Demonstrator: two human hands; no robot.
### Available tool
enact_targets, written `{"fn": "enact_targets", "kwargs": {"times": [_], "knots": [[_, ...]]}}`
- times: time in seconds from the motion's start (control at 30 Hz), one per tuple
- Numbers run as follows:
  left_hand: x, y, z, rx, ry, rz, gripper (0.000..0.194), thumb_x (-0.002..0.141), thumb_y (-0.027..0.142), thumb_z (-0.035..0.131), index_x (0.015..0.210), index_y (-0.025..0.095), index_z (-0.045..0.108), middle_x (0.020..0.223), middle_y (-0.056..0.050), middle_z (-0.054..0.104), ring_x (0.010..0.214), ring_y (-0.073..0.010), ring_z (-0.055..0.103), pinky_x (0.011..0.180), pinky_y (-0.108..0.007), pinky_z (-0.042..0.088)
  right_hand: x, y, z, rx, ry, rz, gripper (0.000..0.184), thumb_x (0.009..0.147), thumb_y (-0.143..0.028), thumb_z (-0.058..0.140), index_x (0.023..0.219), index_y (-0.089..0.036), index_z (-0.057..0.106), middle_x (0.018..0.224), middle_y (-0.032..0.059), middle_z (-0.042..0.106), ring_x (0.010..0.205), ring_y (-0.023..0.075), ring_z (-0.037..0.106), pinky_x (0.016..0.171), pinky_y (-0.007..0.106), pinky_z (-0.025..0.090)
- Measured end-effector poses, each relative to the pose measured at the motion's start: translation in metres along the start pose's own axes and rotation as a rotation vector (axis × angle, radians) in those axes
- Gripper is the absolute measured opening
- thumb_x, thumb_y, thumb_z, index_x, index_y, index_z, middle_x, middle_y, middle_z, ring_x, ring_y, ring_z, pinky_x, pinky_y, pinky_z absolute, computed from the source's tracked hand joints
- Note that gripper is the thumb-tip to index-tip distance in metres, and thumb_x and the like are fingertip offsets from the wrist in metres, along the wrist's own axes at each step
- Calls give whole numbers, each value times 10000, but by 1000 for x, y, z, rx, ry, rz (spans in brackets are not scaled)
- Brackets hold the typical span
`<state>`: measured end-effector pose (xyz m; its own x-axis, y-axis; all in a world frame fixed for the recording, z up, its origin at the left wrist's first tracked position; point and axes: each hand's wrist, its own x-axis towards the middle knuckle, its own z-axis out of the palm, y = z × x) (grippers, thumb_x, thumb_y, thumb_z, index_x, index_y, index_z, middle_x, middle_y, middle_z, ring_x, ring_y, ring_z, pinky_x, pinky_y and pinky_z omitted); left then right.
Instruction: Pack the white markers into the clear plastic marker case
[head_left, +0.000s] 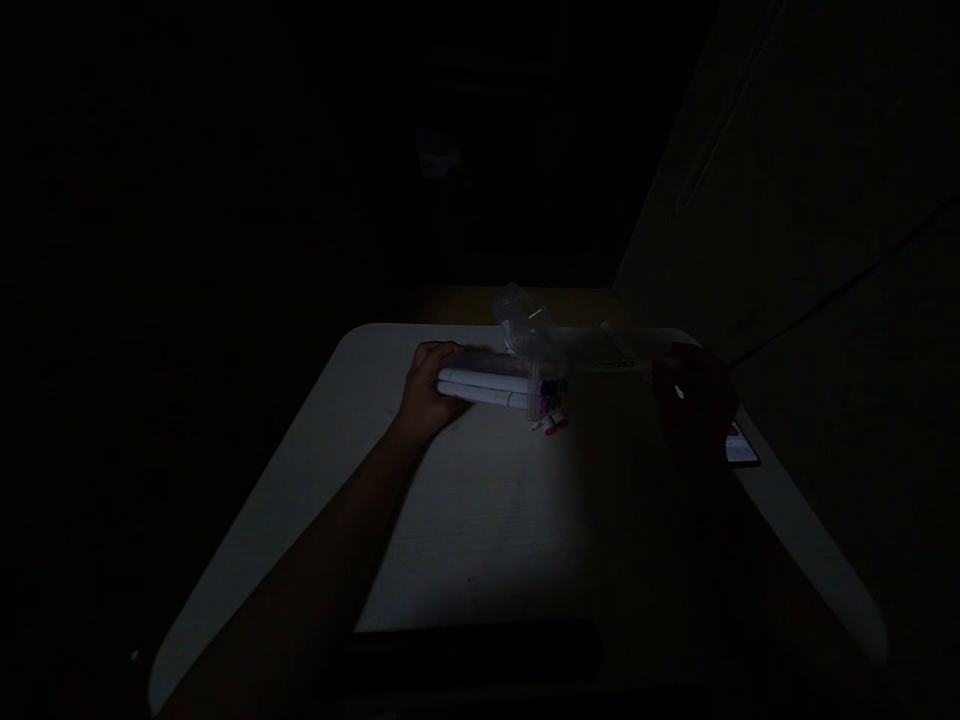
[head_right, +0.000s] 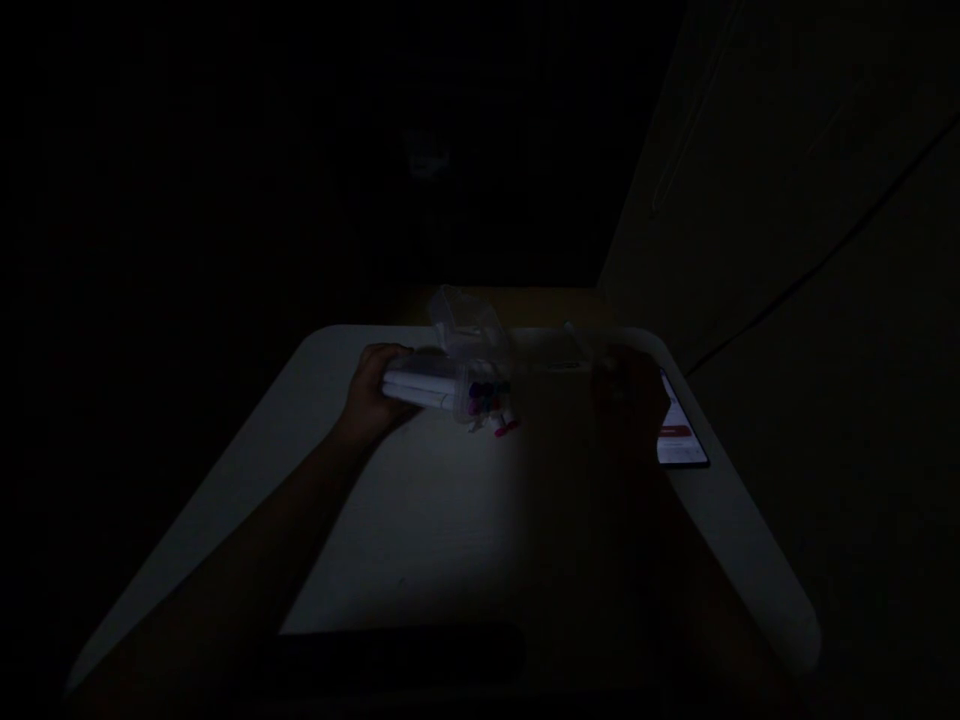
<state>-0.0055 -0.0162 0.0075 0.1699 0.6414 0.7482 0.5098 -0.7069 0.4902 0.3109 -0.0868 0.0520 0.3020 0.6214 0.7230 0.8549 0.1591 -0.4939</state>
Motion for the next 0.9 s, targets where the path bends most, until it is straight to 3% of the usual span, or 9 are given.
{"fn": "enact_targets", "kwargs": {"times": [0.37, 0.5, 0.7, 0.83, 0.9], "knots": [[0, 0, -1, 40, -23, -38, 514, 572, 198, 732, 1044, 226, 529, 1015, -35, 526, 964, -211, 547, 847, -370, 478, -4, -21, -15, 90, 156, 54, 387, 826, -413, 535, 1095, -139, 583, 1014, 109, 617, 864, 166, 611, 709, 309, 504], [-1, -2, 0, 44, -16, -57, 521, 568, 209, 739, 1043, 228, 527, 1017, -34, 522, 962, -211, 544, 852, -371, 478, -4, -35, -26, 44, 285, 40, 329, 836, -391, 526, 1014, -128, 612, 938, 108, 627, 831, 164, 604, 680, 297, 490], [-1, -2, 1, 18, -8, -44, 525, 560, 200, 743, 1041, 228, 536, 1002, -28, 514, 945, -207, 549, 837, -359, 484, -3, -39, -26, 166, 410, 21, 268, 855, -384, 482, 923, -132, 544, 887, 103, 578, 809, 167, 577, 708, 340, 495], [0, -2, 1, 3, 3, -4, 513, 573, 179, 729, 1046, 225, 536, 993, -29, 515, 945, -203, 549, 825, -351, 484, 0, -39, -23, 312, 466, 59, 279, 855, -438, 422, 872, -161, 449, 820, 97, 551, 734, 176, 576, 594, 341, 485], [0, -2, 1, 5, 2, 4, 517, 572, 177, 730, 1047, 227, 533, 990, -26, 518, 947, -202, 546, 824, -350, 484, 0, -43, -23, 404, 419, 67, 202, 872, -382, 380, 872, -182, 407, 799, 80, 549, 637, 152, 565, 517, 319, 471]]}}
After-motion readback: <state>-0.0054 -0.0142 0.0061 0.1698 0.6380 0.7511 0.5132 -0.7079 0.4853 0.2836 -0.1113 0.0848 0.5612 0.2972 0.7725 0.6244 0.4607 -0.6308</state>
